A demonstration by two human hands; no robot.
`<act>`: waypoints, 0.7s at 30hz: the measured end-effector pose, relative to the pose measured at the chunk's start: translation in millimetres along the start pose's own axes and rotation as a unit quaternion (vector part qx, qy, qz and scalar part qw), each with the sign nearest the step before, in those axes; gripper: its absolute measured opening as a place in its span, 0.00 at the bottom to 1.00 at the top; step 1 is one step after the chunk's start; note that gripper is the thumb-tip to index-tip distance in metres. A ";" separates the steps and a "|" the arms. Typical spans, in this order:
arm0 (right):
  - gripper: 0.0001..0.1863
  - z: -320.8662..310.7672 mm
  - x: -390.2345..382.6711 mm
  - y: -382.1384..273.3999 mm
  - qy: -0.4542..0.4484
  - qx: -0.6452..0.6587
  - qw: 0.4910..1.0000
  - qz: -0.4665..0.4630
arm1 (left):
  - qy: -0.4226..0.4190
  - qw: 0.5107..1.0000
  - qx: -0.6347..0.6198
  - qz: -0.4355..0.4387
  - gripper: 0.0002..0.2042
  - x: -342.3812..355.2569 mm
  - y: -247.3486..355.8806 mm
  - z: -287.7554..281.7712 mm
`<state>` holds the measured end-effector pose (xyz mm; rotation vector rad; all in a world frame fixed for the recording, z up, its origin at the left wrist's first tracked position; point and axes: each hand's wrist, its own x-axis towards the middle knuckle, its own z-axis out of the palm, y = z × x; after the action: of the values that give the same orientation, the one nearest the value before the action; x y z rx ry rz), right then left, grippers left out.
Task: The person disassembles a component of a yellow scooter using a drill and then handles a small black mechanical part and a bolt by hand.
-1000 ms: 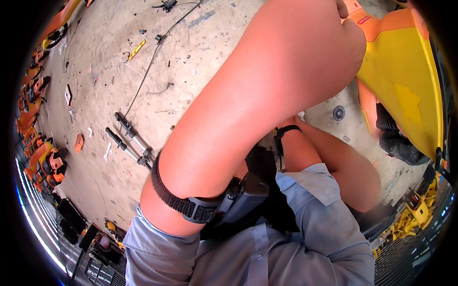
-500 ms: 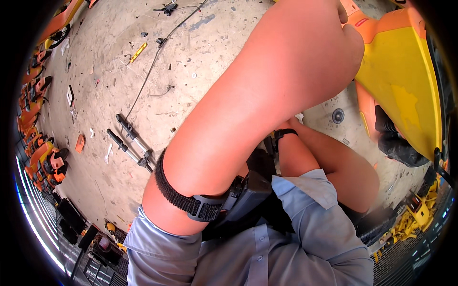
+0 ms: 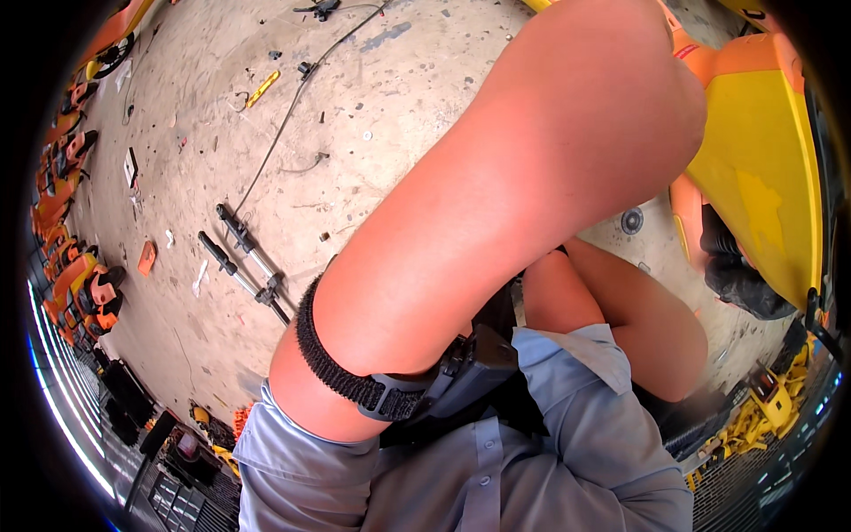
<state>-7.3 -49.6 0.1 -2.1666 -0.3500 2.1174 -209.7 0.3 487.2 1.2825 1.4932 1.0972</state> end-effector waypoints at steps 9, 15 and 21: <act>0.06 -8.2 -5.1 2.5 0.086 -0.428 0.872 -0.223 | -0.048 0.996 -0.074 0.014 0.14 5.3 -2.8 -12.2; 0.09 -12.0 -5.1 -5.4 0.112 -0.737 0.543 -0.387 | 0.008 1.000 0.013 -0.012 0.14 7.5 3.2 3.2; 0.08 -4.2 -11.7 -28.2 0.069 -0.889 0.328 -0.313 | -0.002 1.000 -0.008 0.011 0.14 11.2 -1.9 -4.7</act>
<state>-6.0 -24.5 18.0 -1.2242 -3.7408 0.2675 -215.8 10.8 485.8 1.2912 1.4675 1.1186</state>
